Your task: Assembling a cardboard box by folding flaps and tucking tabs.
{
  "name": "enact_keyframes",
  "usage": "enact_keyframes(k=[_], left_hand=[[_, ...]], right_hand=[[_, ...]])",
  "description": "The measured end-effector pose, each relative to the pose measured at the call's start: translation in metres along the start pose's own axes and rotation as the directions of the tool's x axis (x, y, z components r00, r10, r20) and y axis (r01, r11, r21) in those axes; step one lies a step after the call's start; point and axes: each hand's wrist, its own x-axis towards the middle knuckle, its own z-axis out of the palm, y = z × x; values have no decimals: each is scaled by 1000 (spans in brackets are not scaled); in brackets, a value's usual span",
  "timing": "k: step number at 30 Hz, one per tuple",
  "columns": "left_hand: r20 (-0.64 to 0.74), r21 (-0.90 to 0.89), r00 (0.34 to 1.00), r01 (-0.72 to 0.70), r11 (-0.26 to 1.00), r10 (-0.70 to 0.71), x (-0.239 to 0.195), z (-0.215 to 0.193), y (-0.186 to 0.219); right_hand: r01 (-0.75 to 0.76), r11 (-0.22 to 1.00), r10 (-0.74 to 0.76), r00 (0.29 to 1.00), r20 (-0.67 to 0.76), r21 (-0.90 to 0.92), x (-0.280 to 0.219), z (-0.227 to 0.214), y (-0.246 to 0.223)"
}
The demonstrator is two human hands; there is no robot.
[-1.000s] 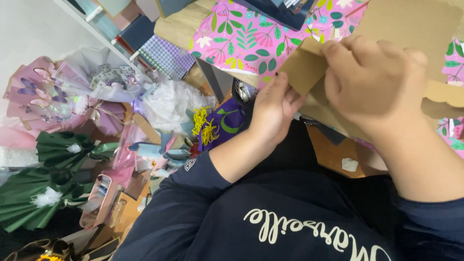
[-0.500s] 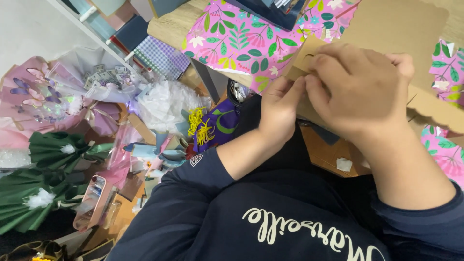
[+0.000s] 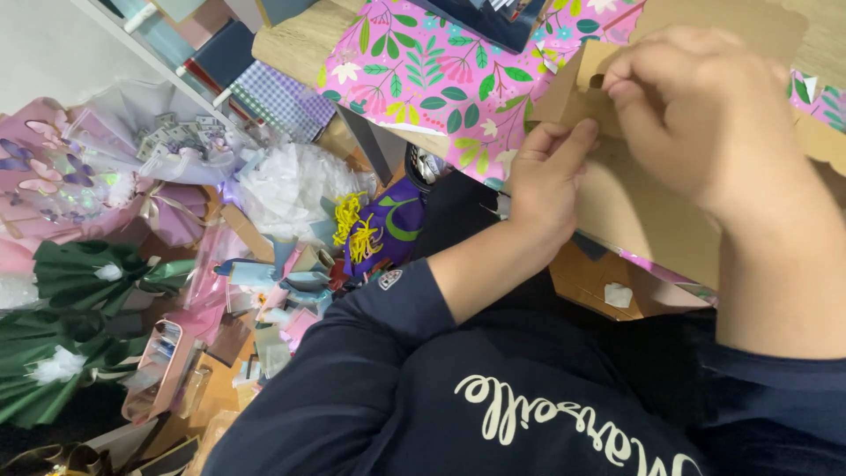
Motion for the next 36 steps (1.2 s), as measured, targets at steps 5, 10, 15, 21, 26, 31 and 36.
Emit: enact_keyframes(k=[5, 10, 15, 21, 26, 31, 36], left_hand=[[-6, -56, 989, 149, 987, -149, 5, 24, -4], [-2, -135, 983, 182, 974, -184, 16, 33, -12], [-20, 90, 1000, -4, 996, 6, 18, 38, -7], [21, 157, 999, -37, 987, 34, 24, 38, -7], [-3, 182, 1000, -23, 983, 24, 29, 40, -9], [-19, 189, 1000, -8, 982, 12, 29, 40, -12], [-2, 192, 998, -64, 979, 66, 30, 37, -22]], right_hand=[[24, 999, -28, 995, 94, 42, 15, -1, 23], [-69, 980, 53, 995, 89, 186, 13, 3, 35], [-169, 971, 146, 979, 139, 171, 18, 1, 30], [-215, 910, 158, 970, 183, 354, 23, 13, 45], [-203, 922, 146, 971, 187, 331, 27, 10, 50], [-158, 926, 97, 977, 189, 344, 28, 10, 57], [-91, 928, 35, 987, 158, 361, 30, 6, 60]])
